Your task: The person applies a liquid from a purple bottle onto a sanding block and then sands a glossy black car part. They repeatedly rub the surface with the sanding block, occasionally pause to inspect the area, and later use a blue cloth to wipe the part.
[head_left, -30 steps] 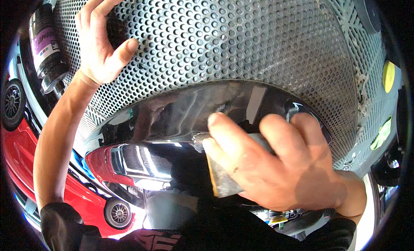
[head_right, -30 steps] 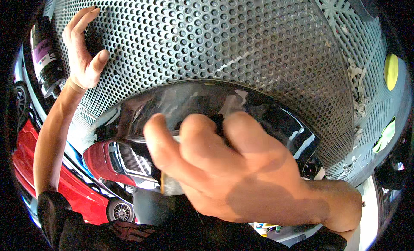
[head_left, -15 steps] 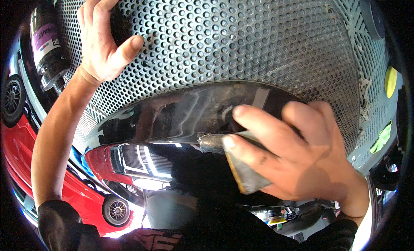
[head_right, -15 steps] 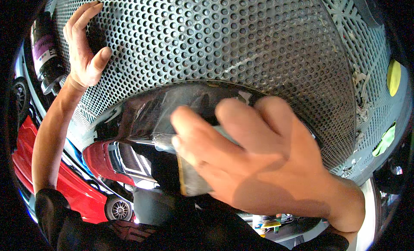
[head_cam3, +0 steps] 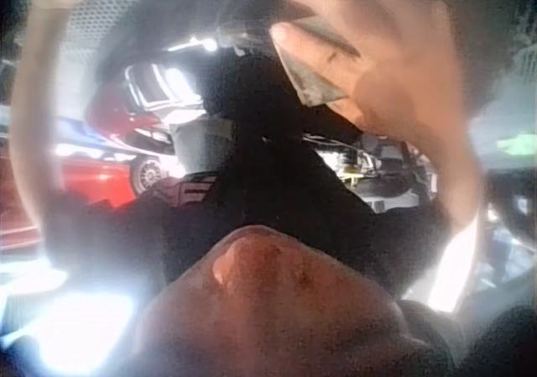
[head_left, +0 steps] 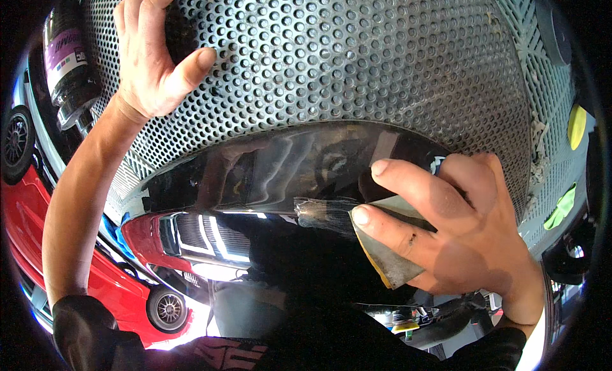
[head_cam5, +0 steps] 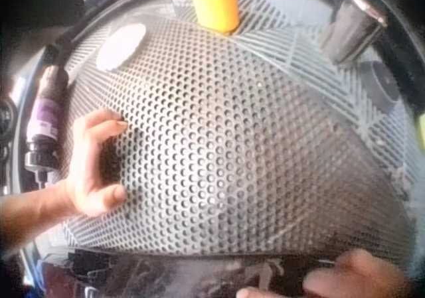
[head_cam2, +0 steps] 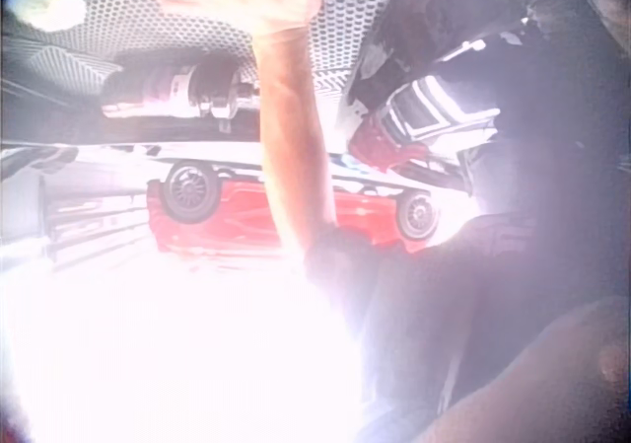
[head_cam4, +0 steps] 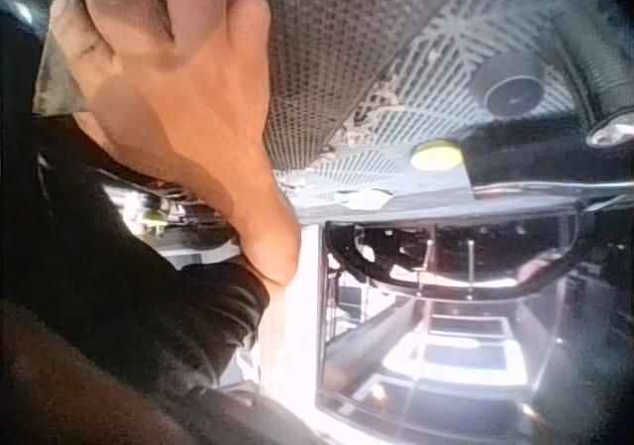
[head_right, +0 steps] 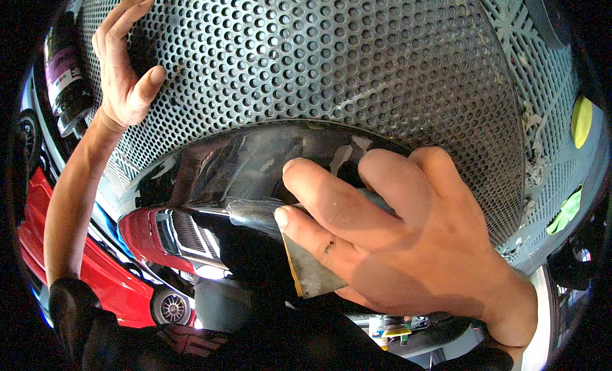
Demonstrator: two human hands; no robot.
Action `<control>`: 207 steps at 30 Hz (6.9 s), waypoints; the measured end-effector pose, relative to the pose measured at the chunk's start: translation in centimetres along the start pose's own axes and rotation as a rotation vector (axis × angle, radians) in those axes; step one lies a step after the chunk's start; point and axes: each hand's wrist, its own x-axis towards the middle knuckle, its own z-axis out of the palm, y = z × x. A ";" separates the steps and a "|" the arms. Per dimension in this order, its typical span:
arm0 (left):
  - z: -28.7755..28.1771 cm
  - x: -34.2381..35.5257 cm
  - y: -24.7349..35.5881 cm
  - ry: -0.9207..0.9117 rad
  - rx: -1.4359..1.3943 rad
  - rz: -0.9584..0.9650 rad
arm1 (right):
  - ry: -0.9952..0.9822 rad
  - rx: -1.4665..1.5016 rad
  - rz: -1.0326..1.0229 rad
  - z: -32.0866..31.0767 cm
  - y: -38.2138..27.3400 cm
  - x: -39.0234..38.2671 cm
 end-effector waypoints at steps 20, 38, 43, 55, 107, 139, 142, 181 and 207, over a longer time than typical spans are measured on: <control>1.1 0.2 -0.4 0.076 -0.057 0.086 | 0.101 0.025 -0.101 1.0 0.4 2.7; 1.8 1.1 -0.1 0.177 -0.029 0.205 | -0.028 -0.071 -0.061 -0.6 0.0 0.7; 2.0 0.8 -1.0 0.156 -0.085 0.226 | 0.034 0.011 -0.065 0.3 -0.5 2.5; 2.5 0.9 -0.8 0.203 -0.088 0.224 | 0.057 0.027 -0.087 0.8 -0.4 3.2; -11.8 4.4 23.3 0.276 -1.939 -0.952 | 0.641 1.575 0.379 -3.8 -5.4 -0.8; -13.5 4.1 26.3 0.809 -2.075 -1.063 | 0.810 1.672 0.204 -2.3 -9.5 2.3; -14.1 3.2 25.1 0.858 -2.016 -1.201 | 0.801 1.616 0.192 -2.5 -9.2 2.2; -13.4 0.6 22.1 0.594 -2.072 -0.585 | 0.478 2.077 0.121 -0.4 -11.4 5.2; -12.6 -1.6 17.7 0.063 -1.137 -0.724 | 0.971 0.007 0.481 1.6 12.2 -7.6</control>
